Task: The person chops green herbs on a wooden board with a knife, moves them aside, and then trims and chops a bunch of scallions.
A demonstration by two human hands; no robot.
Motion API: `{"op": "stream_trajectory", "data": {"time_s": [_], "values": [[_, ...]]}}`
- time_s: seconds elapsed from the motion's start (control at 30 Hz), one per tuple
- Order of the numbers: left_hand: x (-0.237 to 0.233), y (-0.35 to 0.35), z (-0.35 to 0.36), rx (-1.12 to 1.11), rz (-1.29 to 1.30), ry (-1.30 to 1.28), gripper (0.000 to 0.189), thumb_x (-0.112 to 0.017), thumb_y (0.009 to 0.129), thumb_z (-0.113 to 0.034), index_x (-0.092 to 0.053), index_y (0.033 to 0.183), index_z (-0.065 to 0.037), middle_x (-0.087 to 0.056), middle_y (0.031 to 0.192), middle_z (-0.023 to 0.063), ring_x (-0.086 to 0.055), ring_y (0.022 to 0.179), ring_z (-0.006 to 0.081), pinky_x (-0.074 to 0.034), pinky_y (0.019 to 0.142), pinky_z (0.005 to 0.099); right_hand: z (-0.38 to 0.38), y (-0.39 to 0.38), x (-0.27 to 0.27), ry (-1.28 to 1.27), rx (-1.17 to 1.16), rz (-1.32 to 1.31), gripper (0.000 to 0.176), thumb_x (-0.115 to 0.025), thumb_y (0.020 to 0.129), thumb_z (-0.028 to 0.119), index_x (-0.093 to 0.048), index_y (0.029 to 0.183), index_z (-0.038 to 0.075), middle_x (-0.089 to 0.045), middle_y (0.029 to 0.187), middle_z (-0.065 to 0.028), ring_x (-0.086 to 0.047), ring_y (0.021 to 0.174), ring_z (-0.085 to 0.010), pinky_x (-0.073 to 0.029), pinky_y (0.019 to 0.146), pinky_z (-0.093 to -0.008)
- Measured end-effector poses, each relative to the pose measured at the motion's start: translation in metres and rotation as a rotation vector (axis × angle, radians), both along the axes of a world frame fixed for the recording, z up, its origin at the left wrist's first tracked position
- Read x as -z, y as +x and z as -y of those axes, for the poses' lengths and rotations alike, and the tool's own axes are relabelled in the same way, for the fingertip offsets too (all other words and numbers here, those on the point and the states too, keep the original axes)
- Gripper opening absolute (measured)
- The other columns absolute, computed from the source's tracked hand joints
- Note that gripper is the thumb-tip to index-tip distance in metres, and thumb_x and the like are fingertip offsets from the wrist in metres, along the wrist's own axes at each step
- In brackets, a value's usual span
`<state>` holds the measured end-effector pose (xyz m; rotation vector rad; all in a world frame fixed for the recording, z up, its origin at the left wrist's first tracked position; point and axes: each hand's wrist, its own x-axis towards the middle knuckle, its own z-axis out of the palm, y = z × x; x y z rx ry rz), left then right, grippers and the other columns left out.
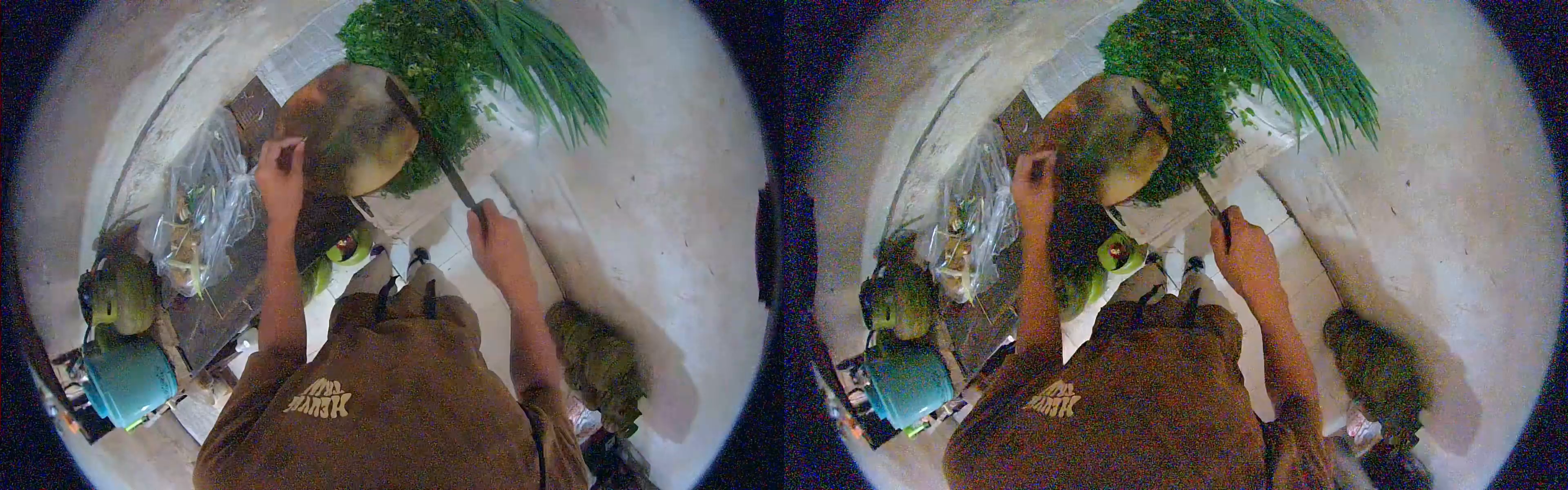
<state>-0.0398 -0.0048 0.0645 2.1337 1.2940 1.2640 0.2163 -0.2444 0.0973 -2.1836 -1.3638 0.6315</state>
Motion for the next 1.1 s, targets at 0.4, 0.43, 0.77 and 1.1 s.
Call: {"op": "stream_trajectory", "data": {"time_s": [0.4, 0.43, 0.77, 1.1], "values": [[0.023, 0.022, 0.013, 0.337, -0.188, -0.029, 0.011, -0.069, 0.081, -0.010, -0.066, 0.091, -0.008, -0.061, 0.100, 0.0113, -0.056, 0.100, 0.0343, -0.045, 0.089, 0.0441, 0.008, -0.030, 0.000, 0.160, 0.443, -0.202, 0.025, -0.051, 0.100, 0.024, -0.058, 0.094, 0.001, -0.052, 0.057, -0.0069, -0.052, 0.049, -0.0151, -0.040, 0.047, -0.0336], [0.026, 0.035, 0.008, 0.365, -0.181, -0.002, 0.011, -0.068, 0.081, -0.011, -0.065, 0.091, -0.008, -0.061, 0.101, 0.0114, -0.055, 0.101, 0.0348, -0.044, 0.090, 0.0445, 0.008, -0.037, 0.001, 0.178, 0.498, -0.232, 0.025, -0.051, 0.100, 0.025, -0.058, 0.095, 0.002, -0.053, 0.057, -0.0065, -0.052, 0.049, -0.0152, -0.040, 0.047, -0.0333], [0.038, 0.113, -0.068, 0.567, -0.360, 0.073, 0.014, -0.064, 0.083, -0.016, -0.066, 0.095, -0.009, -0.060, 0.107, 0.0131, -0.052, 0.109, 0.0352, -0.043, 0.092, 0.0519, 0.009, -0.076, 0.003, 0.172, 0.596, -0.295, 0.026, -0.050, 0.100, 0.025, -0.058, 0.095, 0.002, -0.055, 0.059, -0.0039, -0.052, 0.048, -0.0119, -0.041, 0.046, -0.0306], [0.023, 0.162, -0.077, 0.557, -0.412, 0.060, 0.014, -0.065, 0.084, -0.018, -0.067, 0.095, -0.009, -0.061, 0.101, 0.0166, -0.056, 0.103, 0.0385, -0.046, 0.093, 0.0467, 0.009, -0.041, 0.015, 0.186, 0.527, -0.372, 0.022, -0.050, 0.100, 0.023, -0.057, 0.097, 0.002, -0.056, 0.059, -0.0075, -0.055, 0.050, -0.0173, -0.043, 0.048, -0.0347]]}}
